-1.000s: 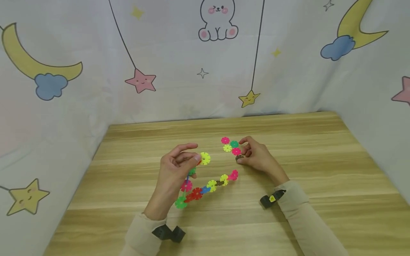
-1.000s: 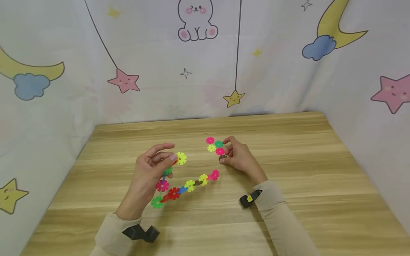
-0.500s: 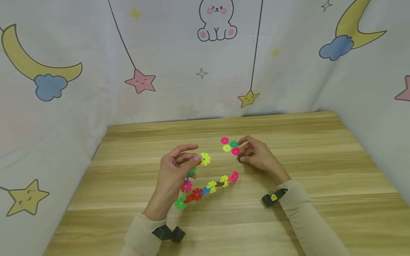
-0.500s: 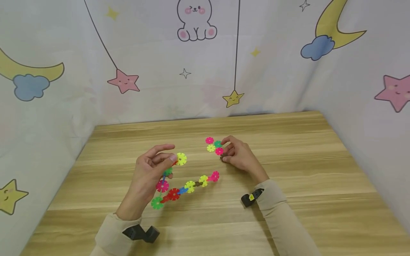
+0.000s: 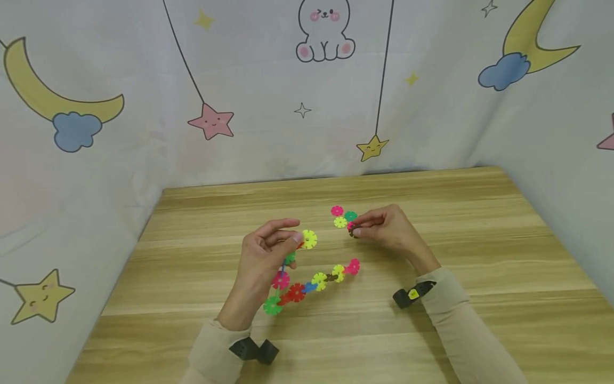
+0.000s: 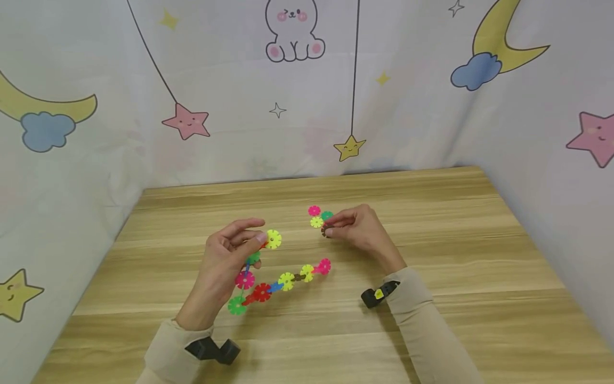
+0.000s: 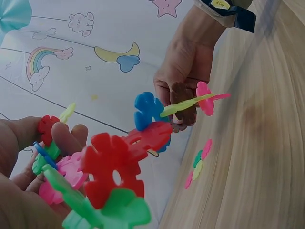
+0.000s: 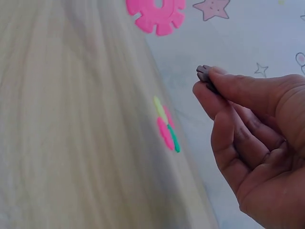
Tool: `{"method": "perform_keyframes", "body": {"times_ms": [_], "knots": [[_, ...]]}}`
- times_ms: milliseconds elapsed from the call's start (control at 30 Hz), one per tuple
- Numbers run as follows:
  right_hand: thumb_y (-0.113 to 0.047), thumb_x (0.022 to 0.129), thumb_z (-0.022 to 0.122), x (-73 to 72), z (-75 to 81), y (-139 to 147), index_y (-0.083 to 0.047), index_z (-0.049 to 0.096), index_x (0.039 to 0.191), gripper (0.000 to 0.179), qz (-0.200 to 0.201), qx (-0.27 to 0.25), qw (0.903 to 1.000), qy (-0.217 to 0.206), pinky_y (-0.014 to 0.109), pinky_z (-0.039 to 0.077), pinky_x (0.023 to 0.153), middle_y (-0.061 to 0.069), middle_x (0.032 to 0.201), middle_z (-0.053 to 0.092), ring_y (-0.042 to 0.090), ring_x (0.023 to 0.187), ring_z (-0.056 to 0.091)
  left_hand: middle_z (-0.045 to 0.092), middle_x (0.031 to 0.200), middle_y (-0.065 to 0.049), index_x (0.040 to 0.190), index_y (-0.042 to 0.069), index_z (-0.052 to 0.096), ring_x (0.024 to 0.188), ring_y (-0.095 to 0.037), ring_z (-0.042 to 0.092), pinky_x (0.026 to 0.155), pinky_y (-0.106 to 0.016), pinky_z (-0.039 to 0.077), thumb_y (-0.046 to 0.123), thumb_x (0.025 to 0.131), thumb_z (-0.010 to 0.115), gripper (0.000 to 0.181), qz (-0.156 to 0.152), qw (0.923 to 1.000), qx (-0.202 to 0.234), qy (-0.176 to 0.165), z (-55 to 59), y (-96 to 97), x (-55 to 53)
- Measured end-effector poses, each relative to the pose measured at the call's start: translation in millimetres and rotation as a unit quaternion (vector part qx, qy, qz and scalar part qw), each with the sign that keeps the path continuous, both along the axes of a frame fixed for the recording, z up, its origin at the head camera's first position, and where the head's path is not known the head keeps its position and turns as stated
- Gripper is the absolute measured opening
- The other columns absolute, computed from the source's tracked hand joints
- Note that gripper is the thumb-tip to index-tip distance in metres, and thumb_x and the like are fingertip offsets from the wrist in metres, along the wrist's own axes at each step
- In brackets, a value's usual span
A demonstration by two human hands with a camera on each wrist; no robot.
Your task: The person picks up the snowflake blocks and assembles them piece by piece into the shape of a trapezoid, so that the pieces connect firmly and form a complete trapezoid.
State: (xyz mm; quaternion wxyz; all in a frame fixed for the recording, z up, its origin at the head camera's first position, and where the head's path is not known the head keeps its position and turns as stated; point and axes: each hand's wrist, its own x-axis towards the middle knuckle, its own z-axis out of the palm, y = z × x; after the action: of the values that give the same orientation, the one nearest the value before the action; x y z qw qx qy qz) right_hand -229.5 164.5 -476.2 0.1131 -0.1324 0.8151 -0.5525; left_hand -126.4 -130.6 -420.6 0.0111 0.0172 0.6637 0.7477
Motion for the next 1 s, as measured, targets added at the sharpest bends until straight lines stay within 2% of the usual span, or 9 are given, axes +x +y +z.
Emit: {"method": "perform_keyframes", "body": {"times_ms": [133,267,367,567,767,1000], "knots": [[-0.018,0.091,0.088,2.4,9.6,-2.1,-0.006,0.084,0.113,0.025,0.0,-0.028,0.9996,-0.003,0.029,0.065,0.074,0.008,0.102,0.085,0.012,0.089,0.081,0.08,0.095,0.009,0.126,0.004,0.073,0.082,-0.008,0.074,0.058,-0.022,0.06,0.008,0.099,0.076,0.028,0.002,1.0,-0.005,-0.003,-0.5,0.4,-0.6],[-0.016,0.091,0.087,4.9,18.2,-3.6,-0.006,0.084,0.113,0.024,0.004,-0.049,0.9988,0.003,0.033,0.064,0.068,0.004,0.097,0.086,0.022,0.087,0.082,0.08,0.102,0.008,0.126,-0.004,0.073,0.087,-0.009,0.073,0.059,-0.021,0.06,0.008,0.1,0.075,0.029,0.001,1.0,-0.01,-0.002,-0.4,0.1,-0.2],[-0.013,0.092,0.086,7.5,23.6,-5.1,-0.003,0.083,0.114,0.024,0.011,-0.07,0.9975,0.007,0.035,0.065,0.07,-0.001,0.095,0.085,0.023,0.087,0.083,0.08,0.105,0.007,0.125,-0.005,0.074,0.088,-0.01,0.072,0.059,-0.021,0.059,0.008,0.1,0.075,0.028,0.0,0.9999,-0.011,-0.004,-0.3,0.0,0.0],[-0.005,0.092,0.084,16.7,36.3,-11.4,0.005,0.079,0.118,0.028,0.028,-0.111,0.9933,0.017,0.032,0.067,0.073,-0.004,0.095,0.085,0.013,0.082,0.082,0.081,0.108,0.005,0.124,-0.002,0.076,0.088,-0.012,0.07,0.059,-0.022,0.06,0.01,0.1,0.075,0.026,-0.002,0.9999,-0.009,-0.011,-0.3,0.7,-0.1],[-0.006,0.091,0.086,26.8,47.7,-18.8,0.001,0.081,0.117,0.028,0.038,-0.12,0.9917,0.024,0.028,0.066,0.073,-0.003,0.096,0.085,0.017,0.085,0.083,0.081,0.109,0.004,0.123,-0.001,0.077,0.089,-0.013,0.07,0.059,-0.023,0.06,0.011,0.101,0.075,0.026,-0.003,0.9998,-0.011,-0.015,-0.6,0.9,0.2],[-0.003,0.089,0.086,34.0,55.1,-26.4,0.003,0.081,0.113,0.025,0.06,-0.146,0.9866,0.041,0.034,0.069,0.081,0.0,0.098,0.086,0.021,0.089,0.084,0.081,0.107,0.005,0.122,-0.001,0.077,0.09,-0.016,0.071,0.059,-0.023,0.06,0.011,0.1,0.077,0.026,-0.006,0.9997,-0.012,-0.019,-0.1,1.3,0.5]]}}
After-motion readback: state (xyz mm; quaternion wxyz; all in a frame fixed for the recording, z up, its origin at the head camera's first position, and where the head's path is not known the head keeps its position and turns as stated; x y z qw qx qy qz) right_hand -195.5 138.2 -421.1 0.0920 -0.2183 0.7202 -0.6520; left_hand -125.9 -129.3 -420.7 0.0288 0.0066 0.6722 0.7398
